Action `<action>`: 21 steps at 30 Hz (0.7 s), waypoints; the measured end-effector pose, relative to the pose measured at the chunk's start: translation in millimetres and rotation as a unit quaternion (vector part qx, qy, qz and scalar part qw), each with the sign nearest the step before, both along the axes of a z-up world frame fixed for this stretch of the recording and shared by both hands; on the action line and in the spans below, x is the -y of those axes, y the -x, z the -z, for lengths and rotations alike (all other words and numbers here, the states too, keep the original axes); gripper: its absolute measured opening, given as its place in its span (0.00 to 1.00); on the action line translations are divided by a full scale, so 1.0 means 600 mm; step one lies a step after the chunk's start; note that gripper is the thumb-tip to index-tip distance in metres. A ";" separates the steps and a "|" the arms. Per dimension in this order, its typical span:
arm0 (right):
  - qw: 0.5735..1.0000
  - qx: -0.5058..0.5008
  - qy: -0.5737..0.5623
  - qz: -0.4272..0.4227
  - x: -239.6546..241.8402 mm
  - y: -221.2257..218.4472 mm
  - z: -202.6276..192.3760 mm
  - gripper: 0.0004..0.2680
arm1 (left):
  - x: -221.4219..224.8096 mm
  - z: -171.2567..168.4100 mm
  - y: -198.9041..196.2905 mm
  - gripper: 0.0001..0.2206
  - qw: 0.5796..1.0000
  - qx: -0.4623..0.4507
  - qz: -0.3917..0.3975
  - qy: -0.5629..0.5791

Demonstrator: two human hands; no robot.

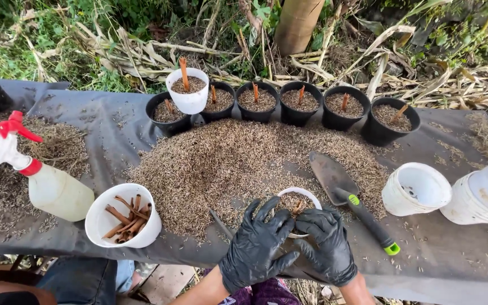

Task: Filling a small plastic pot with soil substrate using a hand trowel and firming it down with gloved hands in preparation for planting cuttings.

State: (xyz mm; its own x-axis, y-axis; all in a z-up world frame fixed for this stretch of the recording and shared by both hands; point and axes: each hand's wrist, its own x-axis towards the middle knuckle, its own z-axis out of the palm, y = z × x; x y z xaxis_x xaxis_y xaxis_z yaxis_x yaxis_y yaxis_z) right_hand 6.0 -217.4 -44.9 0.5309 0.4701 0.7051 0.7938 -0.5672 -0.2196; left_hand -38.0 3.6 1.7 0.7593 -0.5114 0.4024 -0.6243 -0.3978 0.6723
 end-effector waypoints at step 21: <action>0.995 0.069 0.070 0.029 0.048 -0.031 0.026 0.13 | 0.019 -0.024 0.013 0.22 0.946 0.227 -0.145 -0.181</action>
State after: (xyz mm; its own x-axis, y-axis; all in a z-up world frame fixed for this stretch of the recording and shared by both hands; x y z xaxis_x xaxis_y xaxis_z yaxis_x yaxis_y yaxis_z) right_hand 24.3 -245.9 -60.7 0.4639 0.5397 0.7026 0.7753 -0.6310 -0.0272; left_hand -46.0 -7.8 15.9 0.6794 -0.4748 0.5594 -0.6452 -0.7496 0.1473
